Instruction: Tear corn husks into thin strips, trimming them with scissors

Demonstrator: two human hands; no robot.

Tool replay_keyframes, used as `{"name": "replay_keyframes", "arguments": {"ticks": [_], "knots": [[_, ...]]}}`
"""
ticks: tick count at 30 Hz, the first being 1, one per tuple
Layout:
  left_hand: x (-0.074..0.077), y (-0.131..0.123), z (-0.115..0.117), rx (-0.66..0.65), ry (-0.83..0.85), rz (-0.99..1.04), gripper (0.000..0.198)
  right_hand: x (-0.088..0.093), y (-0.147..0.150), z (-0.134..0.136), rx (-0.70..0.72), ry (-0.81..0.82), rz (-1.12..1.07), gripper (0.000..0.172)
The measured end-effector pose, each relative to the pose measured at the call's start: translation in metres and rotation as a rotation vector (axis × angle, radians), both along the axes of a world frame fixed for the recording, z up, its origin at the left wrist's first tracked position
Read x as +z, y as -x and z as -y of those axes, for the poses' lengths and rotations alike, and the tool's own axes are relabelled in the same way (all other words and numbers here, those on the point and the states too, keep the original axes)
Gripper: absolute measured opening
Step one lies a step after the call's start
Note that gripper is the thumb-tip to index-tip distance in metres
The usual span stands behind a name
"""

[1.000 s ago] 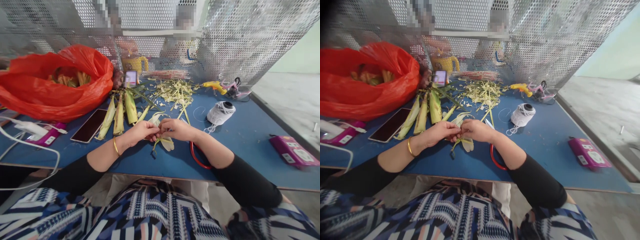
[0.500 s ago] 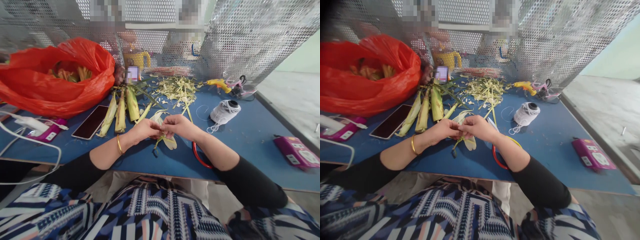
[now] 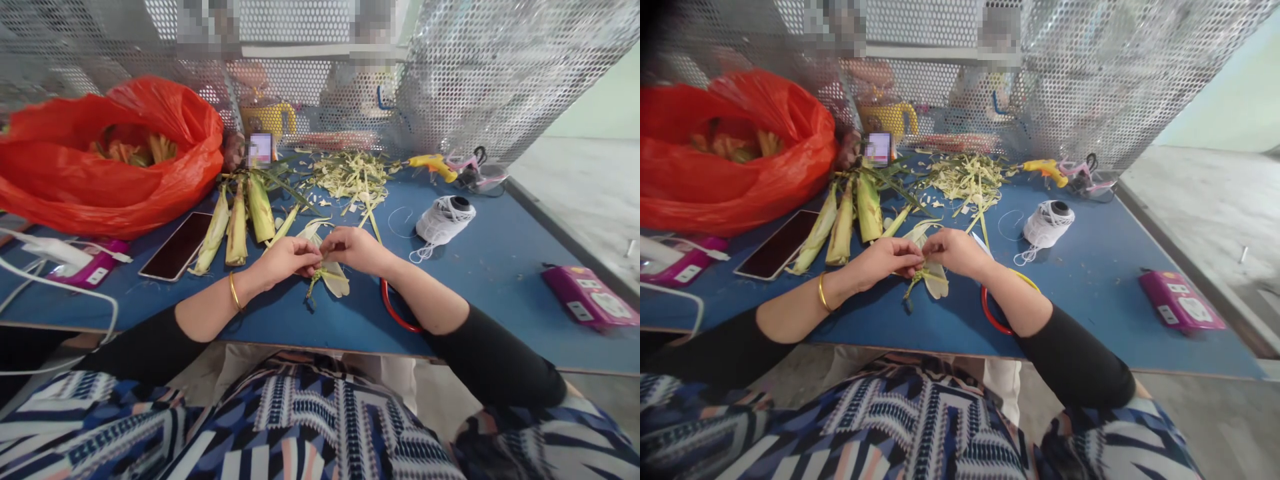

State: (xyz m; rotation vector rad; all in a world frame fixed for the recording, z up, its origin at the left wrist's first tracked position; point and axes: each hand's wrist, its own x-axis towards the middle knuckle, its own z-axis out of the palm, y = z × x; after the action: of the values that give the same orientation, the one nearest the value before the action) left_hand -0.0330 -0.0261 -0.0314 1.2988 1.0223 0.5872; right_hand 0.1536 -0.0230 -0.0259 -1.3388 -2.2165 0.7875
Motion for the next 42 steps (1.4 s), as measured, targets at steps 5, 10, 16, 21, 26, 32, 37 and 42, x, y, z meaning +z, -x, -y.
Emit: {"name": "replay_keyframes", "arguments": {"ticks": [5, 10, 16, 21, 26, 32, 37, 42], "knots": [[0.001, -0.001, 0.0, 0.05, 0.021, 0.007, 0.013, -0.001, 0.004, 0.002, -0.012, -0.119, 0.029, 0.01], [0.002, -0.003, -0.002, 0.085, 0.059, 0.002, 0.014, 0.002, 0.001, 0.001, -0.026, -0.124, 0.035, 0.01], [-0.001, -0.001, -0.003, 0.062, 0.055, 0.042, 0.018, 0.001, 0.003, 0.003, -0.012, -0.095, -0.022, 0.017], [0.001, -0.002, -0.003, 0.071, 0.067, 0.037, 0.018, -0.001, 0.008, 0.005, -0.02, -0.082, 0.001, 0.009], [0.003, -0.004, -0.003, 0.111, 0.086, 0.032, 0.016, -0.002, 0.006, 0.003, -0.069, -0.103, 0.019, 0.009], [0.0, -0.004, -0.004, 0.148, 0.086, 0.014, 0.021, 0.004, 0.003, 0.004, -0.003, -0.082, 0.064, 0.014], [-0.001, -0.004, -0.005, 0.176, 0.072, -0.013, 0.015, 0.004, 0.003, 0.004, 0.053, 0.019, -0.038, 0.008], [0.001, -0.003, -0.004, 0.188, 0.048, -0.002, 0.013, -0.006, 0.009, 0.003, -0.077, 0.142, -0.442, 0.01]]}}
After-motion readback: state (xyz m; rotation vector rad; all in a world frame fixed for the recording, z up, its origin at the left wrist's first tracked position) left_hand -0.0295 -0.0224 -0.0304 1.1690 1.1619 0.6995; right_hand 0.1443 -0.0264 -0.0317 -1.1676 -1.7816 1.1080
